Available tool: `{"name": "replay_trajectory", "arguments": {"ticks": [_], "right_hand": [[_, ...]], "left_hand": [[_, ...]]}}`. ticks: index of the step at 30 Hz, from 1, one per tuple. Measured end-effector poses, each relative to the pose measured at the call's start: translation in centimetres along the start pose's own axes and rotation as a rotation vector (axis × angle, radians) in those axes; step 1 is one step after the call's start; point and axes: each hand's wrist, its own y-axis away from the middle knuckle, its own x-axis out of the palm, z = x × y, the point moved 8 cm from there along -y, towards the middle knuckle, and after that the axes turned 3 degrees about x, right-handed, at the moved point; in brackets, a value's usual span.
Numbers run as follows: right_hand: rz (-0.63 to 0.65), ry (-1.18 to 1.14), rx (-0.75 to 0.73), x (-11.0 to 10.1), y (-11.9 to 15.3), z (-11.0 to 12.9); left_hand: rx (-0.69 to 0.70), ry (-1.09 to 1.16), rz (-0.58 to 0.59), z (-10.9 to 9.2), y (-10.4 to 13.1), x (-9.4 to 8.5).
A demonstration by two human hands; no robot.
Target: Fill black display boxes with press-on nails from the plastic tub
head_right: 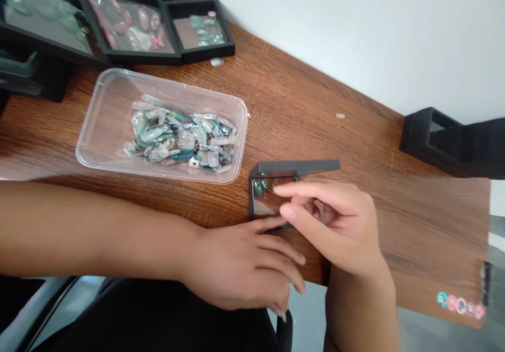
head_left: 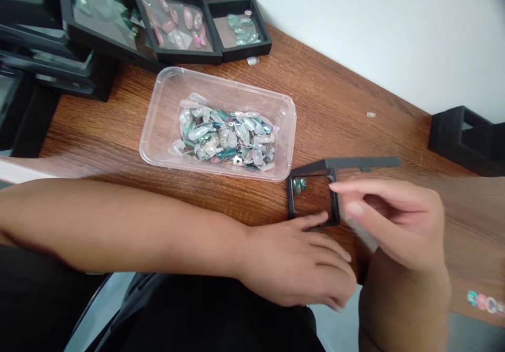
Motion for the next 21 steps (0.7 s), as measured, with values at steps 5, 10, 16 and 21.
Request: {"name": "replay_trajectory", "arguments": {"ticks": [5,10,16,21], "right_hand": [[0.301,-0.264,-0.138,0.5,0.9,1.4],[0.268,-0.270,-0.238,0.9,0.6,2.2],[0.227,-0.275,-0.286,1.3,0.2,2.7],[0.182,-0.212,-0.324,1.8,0.3,3.4]], "left_hand": [[-0.082,0.373,-0.293,1.2,-0.4,-2.9],[-0.217,0.521,-0.514,2.8,1.0,-3.3],[-0.351,0.632,-0.530,3.4,1.2,-3.1],[-0.350,0.754,-0.562,3.5,1.0,-3.3]]}}
